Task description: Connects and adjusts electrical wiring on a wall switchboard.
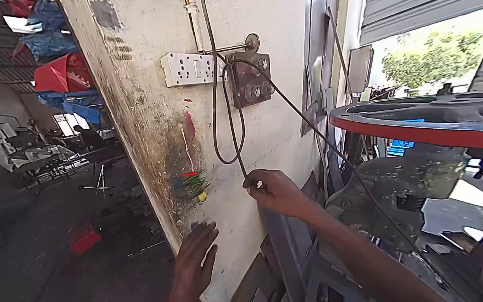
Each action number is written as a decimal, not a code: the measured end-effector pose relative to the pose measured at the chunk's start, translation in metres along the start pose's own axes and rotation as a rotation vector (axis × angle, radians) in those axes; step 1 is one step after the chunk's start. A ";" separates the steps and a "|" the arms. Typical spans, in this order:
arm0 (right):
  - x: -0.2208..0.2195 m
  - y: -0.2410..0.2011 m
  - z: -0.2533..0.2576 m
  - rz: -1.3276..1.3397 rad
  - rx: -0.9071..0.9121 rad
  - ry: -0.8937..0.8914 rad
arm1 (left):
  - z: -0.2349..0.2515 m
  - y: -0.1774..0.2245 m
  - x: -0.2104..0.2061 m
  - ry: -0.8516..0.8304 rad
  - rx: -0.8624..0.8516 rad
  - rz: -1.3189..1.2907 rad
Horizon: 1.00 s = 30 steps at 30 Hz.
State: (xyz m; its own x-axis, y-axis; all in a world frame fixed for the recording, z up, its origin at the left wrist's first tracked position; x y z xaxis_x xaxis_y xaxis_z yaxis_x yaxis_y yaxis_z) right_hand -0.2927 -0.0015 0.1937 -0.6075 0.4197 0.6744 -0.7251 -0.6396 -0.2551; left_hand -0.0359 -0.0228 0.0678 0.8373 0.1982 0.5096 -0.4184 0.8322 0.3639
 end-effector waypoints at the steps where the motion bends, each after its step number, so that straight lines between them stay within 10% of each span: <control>1: 0.007 -0.007 0.001 0.054 0.012 -0.010 | 0.041 0.025 0.006 0.052 -0.146 0.062; 10: 0.068 -0.002 -0.024 -0.024 -0.119 0.119 | 0.204 0.139 -0.020 -0.180 -0.771 0.296; 16: 0.073 0.016 -0.080 0.219 0.042 0.792 | 0.220 0.121 -0.017 0.035 -0.429 -0.009; 30: 0.056 0.006 0.008 0.565 0.231 0.991 | 0.211 0.107 -0.030 0.267 -0.284 -0.389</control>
State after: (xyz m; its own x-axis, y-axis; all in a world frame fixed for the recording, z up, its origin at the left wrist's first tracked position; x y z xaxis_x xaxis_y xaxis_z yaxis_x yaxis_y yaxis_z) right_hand -0.3280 0.0129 0.2359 -0.8869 0.2920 -0.3579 -0.2559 -0.9557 -0.1456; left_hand -0.1800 -0.0489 0.2555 0.9869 -0.0585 0.1502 0.0206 0.9699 0.2428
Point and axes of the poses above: each hand's wrist, its own z-axis towards the middle knuckle, its own x-axis out of the back of the hand, y = z × x, the point moved 8 cm from there along z, towards the middle knuckle, and after that the axes turned 15 degrees about x, right-handed, at the moved point
